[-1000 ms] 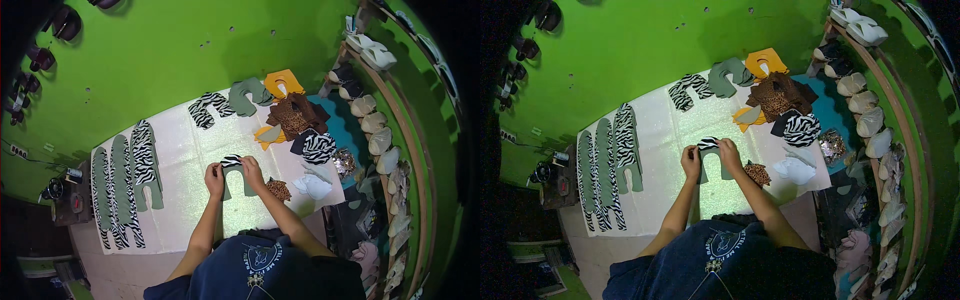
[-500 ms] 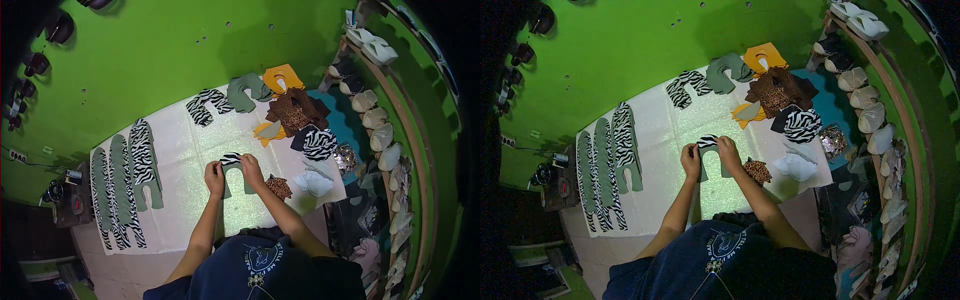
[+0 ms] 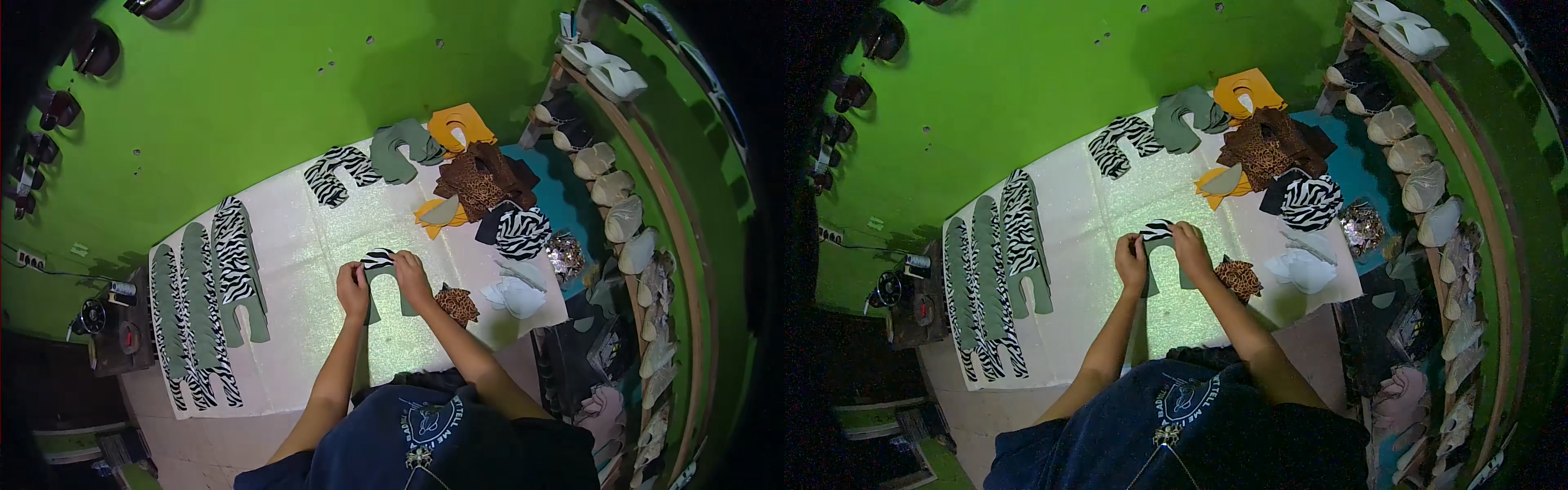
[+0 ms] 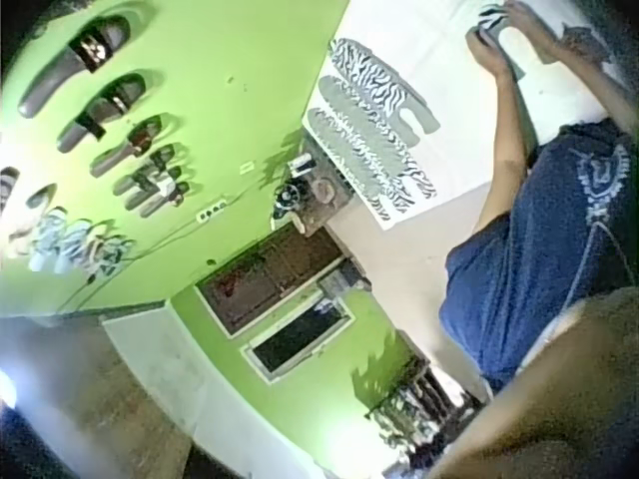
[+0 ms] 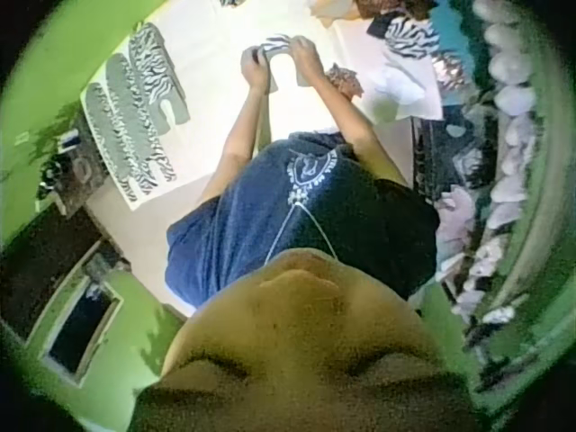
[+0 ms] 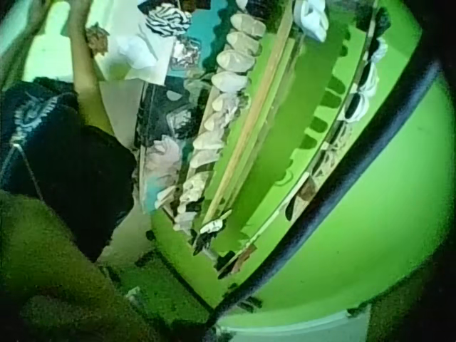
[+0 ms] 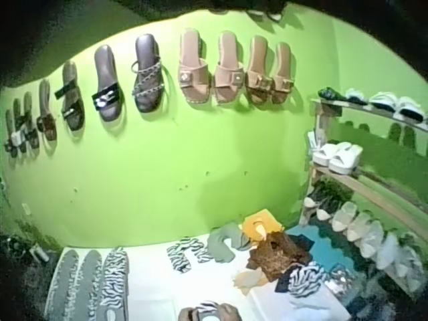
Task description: The person assembles shoe components on a white table by hand. They repeatedly pick up a zebra-print insole and a green sole, align them, and press them together before placing the finished pair aside.
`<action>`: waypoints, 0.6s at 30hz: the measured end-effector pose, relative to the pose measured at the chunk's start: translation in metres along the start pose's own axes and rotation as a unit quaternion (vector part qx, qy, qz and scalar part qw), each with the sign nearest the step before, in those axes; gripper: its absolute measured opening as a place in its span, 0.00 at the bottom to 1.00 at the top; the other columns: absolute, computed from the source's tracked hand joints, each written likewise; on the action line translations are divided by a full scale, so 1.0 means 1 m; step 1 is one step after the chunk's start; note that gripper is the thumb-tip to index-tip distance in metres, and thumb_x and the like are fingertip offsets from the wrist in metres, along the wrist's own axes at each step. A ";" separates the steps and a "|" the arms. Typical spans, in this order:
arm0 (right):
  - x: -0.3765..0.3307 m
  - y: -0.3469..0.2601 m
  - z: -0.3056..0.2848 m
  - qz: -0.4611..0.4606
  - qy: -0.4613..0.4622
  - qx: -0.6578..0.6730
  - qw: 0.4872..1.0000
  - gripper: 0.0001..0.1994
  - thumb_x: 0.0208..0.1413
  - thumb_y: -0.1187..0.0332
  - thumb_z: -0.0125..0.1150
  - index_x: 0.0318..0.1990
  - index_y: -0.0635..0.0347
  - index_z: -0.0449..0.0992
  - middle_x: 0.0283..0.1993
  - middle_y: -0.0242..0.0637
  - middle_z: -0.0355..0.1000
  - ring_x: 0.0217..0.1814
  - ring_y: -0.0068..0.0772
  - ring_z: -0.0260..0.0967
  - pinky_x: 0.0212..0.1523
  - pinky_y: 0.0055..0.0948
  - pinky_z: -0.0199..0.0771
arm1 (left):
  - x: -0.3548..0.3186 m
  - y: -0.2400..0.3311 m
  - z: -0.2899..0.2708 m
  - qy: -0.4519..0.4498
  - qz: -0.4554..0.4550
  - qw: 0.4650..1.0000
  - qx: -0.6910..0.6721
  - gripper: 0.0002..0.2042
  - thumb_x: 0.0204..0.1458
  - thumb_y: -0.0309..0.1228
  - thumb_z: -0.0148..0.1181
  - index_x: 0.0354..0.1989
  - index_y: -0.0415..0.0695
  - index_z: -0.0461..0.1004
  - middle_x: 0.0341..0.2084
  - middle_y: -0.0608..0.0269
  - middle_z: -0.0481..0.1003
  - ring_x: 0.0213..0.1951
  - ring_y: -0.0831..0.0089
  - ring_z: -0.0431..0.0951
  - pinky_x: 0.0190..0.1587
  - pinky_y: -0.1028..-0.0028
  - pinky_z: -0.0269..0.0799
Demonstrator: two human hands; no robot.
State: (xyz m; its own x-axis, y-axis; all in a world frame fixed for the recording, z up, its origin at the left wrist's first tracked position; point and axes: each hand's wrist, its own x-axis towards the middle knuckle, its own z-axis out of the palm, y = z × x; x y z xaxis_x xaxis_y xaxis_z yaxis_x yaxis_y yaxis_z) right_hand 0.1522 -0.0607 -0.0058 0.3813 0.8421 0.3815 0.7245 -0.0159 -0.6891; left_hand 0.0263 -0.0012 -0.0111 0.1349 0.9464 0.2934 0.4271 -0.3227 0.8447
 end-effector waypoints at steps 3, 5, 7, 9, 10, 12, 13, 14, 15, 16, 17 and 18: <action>-0.001 0.002 0.001 0.003 -0.003 -0.007 1.000 0.09 0.49 0.77 0.50 0.40 0.64 0.70 0.38 0.42 0.65 0.42 0.44 0.62 0.45 0.35 0.63 | 0.001 0.001 0.001 -0.002 0.006 1.000 0.012 0.04 0.49 0.26 0.53 0.31 0.39 0.70 0.26 0.54 0.72 0.29 0.62 0.72 0.33 0.69 0.66; -0.001 0.002 0.001 -0.009 0.003 -0.022 1.000 0.10 0.49 0.77 0.50 0.40 0.63 0.70 0.38 0.42 0.66 0.43 0.43 0.62 0.46 0.35 0.62 | 0.001 0.002 0.001 -0.001 0.014 1.000 0.021 0.04 0.49 0.26 0.53 0.31 0.39 0.70 0.26 0.54 0.72 0.30 0.61 0.72 0.34 0.68 0.66; -0.001 0.001 -0.001 -0.037 0.018 -0.048 0.998 0.10 0.48 0.77 0.50 0.40 0.63 0.70 0.38 0.41 0.66 0.43 0.42 0.61 0.46 0.34 0.61 | 0.000 0.003 0.000 0.001 0.024 0.999 0.029 0.04 0.49 0.26 0.53 0.31 0.39 0.70 0.27 0.54 0.71 0.30 0.60 0.71 0.34 0.68 0.66; -0.002 0.000 0.000 -0.030 0.023 -0.044 0.998 0.10 0.48 0.77 0.51 0.40 0.62 0.71 0.38 0.40 0.65 0.44 0.42 0.60 0.47 0.34 0.60 | 0.001 0.001 0.000 0.001 0.047 0.998 0.043 0.04 0.48 0.25 0.52 0.31 0.39 0.70 0.27 0.54 0.71 0.31 0.59 0.71 0.35 0.68 0.66; -0.002 -0.001 0.000 -0.026 0.025 -0.041 0.998 0.10 0.48 0.77 0.51 0.40 0.62 0.71 0.38 0.40 0.65 0.44 0.41 0.60 0.47 0.33 0.60 | 0.002 -0.001 0.000 0.002 0.059 0.997 0.049 0.04 0.48 0.25 0.52 0.31 0.39 0.70 0.27 0.54 0.70 0.32 0.59 0.71 0.35 0.67 0.66; -0.003 -0.002 -0.001 -0.004 0.016 -0.036 0.999 0.11 0.47 0.77 0.52 0.40 0.61 0.71 0.38 0.39 0.65 0.44 0.42 0.59 0.46 0.33 0.60 | 0.002 0.002 0.000 -0.008 0.067 0.996 0.053 0.04 0.48 0.24 0.51 0.32 0.39 0.70 0.28 0.54 0.69 0.32 0.58 0.70 0.36 0.67 0.65; -0.003 -0.002 -0.001 0.006 0.012 -0.034 0.999 0.11 0.47 0.77 0.53 0.40 0.61 0.72 0.38 0.39 0.65 0.44 0.42 0.59 0.46 0.33 0.60 | 0.002 0.004 -0.001 -0.013 0.071 0.996 0.055 0.04 0.48 0.23 0.51 0.32 0.39 0.70 0.28 0.54 0.69 0.33 0.58 0.70 0.36 0.67 0.65; -0.003 -0.001 -0.001 0.006 0.014 -0.031 0.999 0.11 0.46 0.77 0.53 0.39 0.61 0.72 0.38 0.39 0.65 0.44 0.42 0.59 0.46 0.33 0.60 | 0.002 0.005 -0.001 -0.013 0.073 0.996 0.053 0.04 0.47 0.23 0.51 0.32 0.40 0.70 0.29 0.54 0.69 0.33 0.58 0.70 0.37 0.67 0.65; -0.003 -0.001 -0.001 0.005 0.015 -0.029 0.999 0.11 0.46 0.77 0.53 0.39 0.61 0.72 0.38 0.39 0.65 0.43 0.42 0.59 0.46 0.33 0.60 | 0.002 0.006 -0.001 -0.013 0.074 0.996 0.051 0.04 0.47 0.22 0.51 0.32 0.40 0.71 0.29 0.54 0.69 0.33 0.58 0.70 0.37 0.67 0.65; -0.004 -0.001 0.000 0.004 0.017 -0.026 1.000 0.11 0.46 0.78 0.53 0.39 0.60 0.72 0.38 0.39 0.65 0.43 0.42 0.59 0.46 0.33 0.60 | 0.002 0.007 -0.002 -0.013 0.075 0.996 0.050 0.05 0.46 0.22 0.51 0.31 0.41 0.71 0.29 0.54 0.68 0.33 0.58 0.69 0.38 0.67 0.65; -0.004 0.001 0.000 -0.001 0.020 -0.027 0.999 0.11 0.46 0.78 0.53 0.39 0.61 0.72 0.38 0.39 0.64 0.43 0.42 0.59 0.46 0.33 0.61 | 0.002 0.007 -0.002 -0.020 0.078 0.995 0.054 0.05 0.45 0.21 0.52 0.31 0.41 0.72 0.30 0.55 0.68 0.33 0.58 0.69 0.38 0.67 0.65; -0.004 0.002 0.001 -0.006 0.023 -0.028 0.999 0.11 0.45 0.78 0.53 0.39 0.61 0.73 0.38 0.39 0.64 0.43 0.42 0.59 0.45 0.32 0.61 | 0.001 0.006 -0.002 -0.027 0.081 0.995 0.059 0.06 0.44 0.21 0.52 0.31 0.42 0.73 0.31 0.55 0.68 0.34 0.58 0.69 0.38 0.67 0.65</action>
State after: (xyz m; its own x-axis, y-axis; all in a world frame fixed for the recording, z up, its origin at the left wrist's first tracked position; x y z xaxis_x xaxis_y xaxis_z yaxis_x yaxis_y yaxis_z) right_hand 0.1513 -0.0631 -0.0091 0.3975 0.8172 0.4174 0.7599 -0.0382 -0.6489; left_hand 0.0273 -0.0019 -0.0043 0.2569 0.8819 0.3952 0.4976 -0.4713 0.7282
